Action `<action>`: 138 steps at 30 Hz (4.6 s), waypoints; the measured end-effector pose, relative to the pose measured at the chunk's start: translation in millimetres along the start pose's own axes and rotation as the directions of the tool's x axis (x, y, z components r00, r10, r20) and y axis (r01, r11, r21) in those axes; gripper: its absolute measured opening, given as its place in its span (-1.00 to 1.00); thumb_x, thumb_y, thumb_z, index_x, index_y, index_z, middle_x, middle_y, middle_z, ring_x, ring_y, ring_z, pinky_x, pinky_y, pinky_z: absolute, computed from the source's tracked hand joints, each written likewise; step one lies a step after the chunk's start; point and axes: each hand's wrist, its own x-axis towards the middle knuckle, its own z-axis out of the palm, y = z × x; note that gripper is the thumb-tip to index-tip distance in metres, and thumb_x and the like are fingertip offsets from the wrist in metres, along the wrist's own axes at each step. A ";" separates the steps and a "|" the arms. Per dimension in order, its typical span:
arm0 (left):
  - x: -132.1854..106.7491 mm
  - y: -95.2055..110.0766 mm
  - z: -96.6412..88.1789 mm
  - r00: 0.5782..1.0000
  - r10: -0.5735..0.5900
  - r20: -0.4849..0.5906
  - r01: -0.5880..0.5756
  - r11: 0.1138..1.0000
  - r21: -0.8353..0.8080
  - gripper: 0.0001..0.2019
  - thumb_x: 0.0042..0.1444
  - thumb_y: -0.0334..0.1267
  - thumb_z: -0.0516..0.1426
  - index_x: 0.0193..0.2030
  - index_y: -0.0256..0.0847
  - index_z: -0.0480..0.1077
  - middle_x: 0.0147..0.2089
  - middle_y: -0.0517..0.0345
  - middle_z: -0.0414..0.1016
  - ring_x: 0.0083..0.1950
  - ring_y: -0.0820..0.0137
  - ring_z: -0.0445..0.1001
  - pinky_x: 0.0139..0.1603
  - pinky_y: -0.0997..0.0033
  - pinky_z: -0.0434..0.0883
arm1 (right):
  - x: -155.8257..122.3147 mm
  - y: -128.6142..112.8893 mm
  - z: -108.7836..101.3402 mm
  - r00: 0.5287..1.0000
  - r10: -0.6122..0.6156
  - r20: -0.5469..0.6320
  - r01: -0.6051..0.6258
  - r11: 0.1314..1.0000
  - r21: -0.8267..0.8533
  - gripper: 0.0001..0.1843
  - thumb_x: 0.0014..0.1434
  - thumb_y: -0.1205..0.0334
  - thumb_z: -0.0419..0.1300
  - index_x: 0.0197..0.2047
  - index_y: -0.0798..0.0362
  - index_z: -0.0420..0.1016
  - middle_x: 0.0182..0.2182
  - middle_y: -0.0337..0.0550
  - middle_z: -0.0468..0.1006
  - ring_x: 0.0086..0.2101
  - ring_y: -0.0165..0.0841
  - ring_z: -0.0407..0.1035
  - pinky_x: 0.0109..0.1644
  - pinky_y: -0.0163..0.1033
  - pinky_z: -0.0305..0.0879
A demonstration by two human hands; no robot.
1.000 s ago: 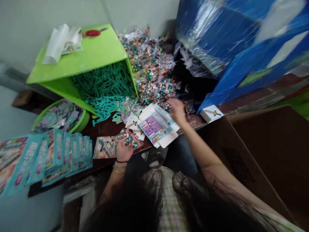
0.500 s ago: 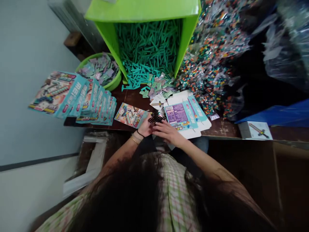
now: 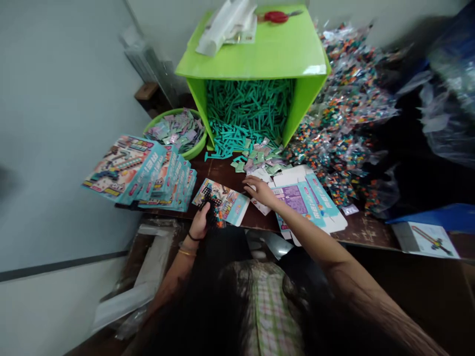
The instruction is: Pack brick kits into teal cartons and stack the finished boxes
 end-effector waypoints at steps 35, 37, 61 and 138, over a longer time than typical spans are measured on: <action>-39.1 -58.1 105.4 0.974 0.192 0.117 -0.192 0.981 -0.017 -0.77 0.06 -0.24 0.36 -0.11 -0.16 0.58 0.02 0.12 0.68 0.26 0.17 0.53 0.37 0.16 0.40 | -133.7 -76.7 62.4 0.820 0.564 -0.100 -0.277 0.543 0.793 -0.21 0.23 -0.30 0.22 0.37 -0.02 0.36 0.13 0.02 0.55 0.13 -0.11 0.43 0.28 0.02 0.36; -45.7 -68.1 116.5 0.962 0.208 0.176 -0.221 0.974 0.052 -0.80 0.07 -0.24 0.36 -0.14 -0.16 0.58 -0.01 0.11 0.68 0.22 0.16 0.55 0.36 0.16 0.41 | -143.3 -72.5 59.1 0.782 0.621 -0.054 -0.292 0.441 0.849 -0.19 0.12 -0.32 0.29 0.30 -0.02 0.44 0.06 -0.05 0.59 0.05 -0.15 0.47 0.26 -0.01 0.38; -20.5 -9.2 50.8 0.600 0.684 0.415 -0.738 0.273 0.617 -0.30 0.38 0.27 -0.16 0.17 -0.19 0.57 0.21 -0.16 0.57 0.37 0.06 0.38 0.51 0.03 0.14 | -117.5 -44.7 28.3 0.864 0.424 0.273 -0.356 0.131 0.925 -0.37 -0.23 -0.14 0.56 -0.10 -0.01 0.70 -0.18 -0.15 0.70 -0.25 -0.28 0.50 -0.25 -0.21 0.51; -34.5 -13.0 74.9 0.657 0.664 0.358 -0.698 0.356 0.621 -0.27 0.39 0.32 -0.18 0.26 -0.19 0.47 0.26 -0.18 0.54 0.33 0.14 0.44 0.42 0.16 0.28 | -34.8 -65.9 -38.1 0.921 0.369 -0.125 -0.280 0.850 0.446 -0.42 0.33 0.36 0.02 0.38 0.05 0.45 0.20 -0.03 0.56 0.11 -0.23 0.49 0.32 -0.06 0.37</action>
